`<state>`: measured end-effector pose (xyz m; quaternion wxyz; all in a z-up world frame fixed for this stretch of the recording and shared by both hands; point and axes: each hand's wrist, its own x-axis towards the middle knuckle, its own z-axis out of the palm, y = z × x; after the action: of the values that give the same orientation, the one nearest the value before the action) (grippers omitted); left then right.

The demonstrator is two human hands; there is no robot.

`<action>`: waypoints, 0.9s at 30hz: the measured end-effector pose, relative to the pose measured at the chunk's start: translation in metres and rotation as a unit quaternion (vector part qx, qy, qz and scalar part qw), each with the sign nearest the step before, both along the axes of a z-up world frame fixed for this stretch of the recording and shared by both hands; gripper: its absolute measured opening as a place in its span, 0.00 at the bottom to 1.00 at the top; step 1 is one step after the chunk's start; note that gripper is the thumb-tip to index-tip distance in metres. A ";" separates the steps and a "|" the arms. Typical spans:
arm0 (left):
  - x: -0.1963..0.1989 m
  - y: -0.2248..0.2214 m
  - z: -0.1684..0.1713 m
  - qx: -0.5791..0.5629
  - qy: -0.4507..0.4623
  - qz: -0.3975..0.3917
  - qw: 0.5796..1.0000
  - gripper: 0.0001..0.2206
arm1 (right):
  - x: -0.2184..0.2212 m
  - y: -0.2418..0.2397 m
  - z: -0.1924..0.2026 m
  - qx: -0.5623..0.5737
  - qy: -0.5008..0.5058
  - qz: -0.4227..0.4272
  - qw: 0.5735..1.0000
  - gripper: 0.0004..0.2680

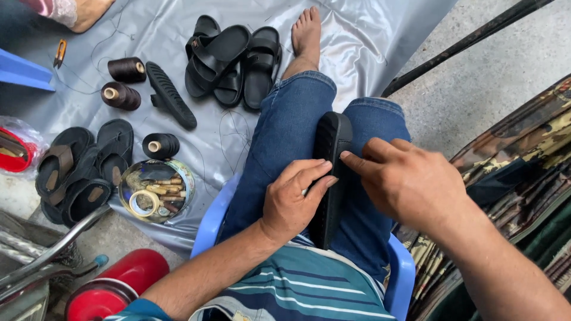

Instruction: Hand-stitching the sole of a black sandal using a needle and thread at a shoe repair station.

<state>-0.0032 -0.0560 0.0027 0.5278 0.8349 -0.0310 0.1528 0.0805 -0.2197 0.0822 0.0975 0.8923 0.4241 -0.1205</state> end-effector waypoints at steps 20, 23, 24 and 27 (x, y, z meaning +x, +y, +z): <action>0.010 0.043 -0.006 0.144 0.094 -0.081 0.982 0.07 | 0.007 -0.006 -0.017 0.303 0.063 0.018 0.951 0.06; 0.035 0.077 0.038 0.054 0.414 -0.127 0.900 0.05 | 0.004 -0.017 -0.022 0.279 0.023 0.031 0.960 0.09; 0.032 0.077 0.034 0.055 0.413 -0.127 0.900 0.05 | 0.004 -0.016 -0.022 0.279 0.023 0.031 0.960 0.09; 0.029 0.067 0.027 -0.416 0.319 -0.245 0.816 0.03 | 0.002 -0.015 -0.021 0.254 0.044 0.021 0.966 0.10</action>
<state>0.0255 0.0111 0.0299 0.8251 0.5028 0.0019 -0.2579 0.0823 -0.2349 0.0609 -0.1486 0.8723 0.4636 -0.0462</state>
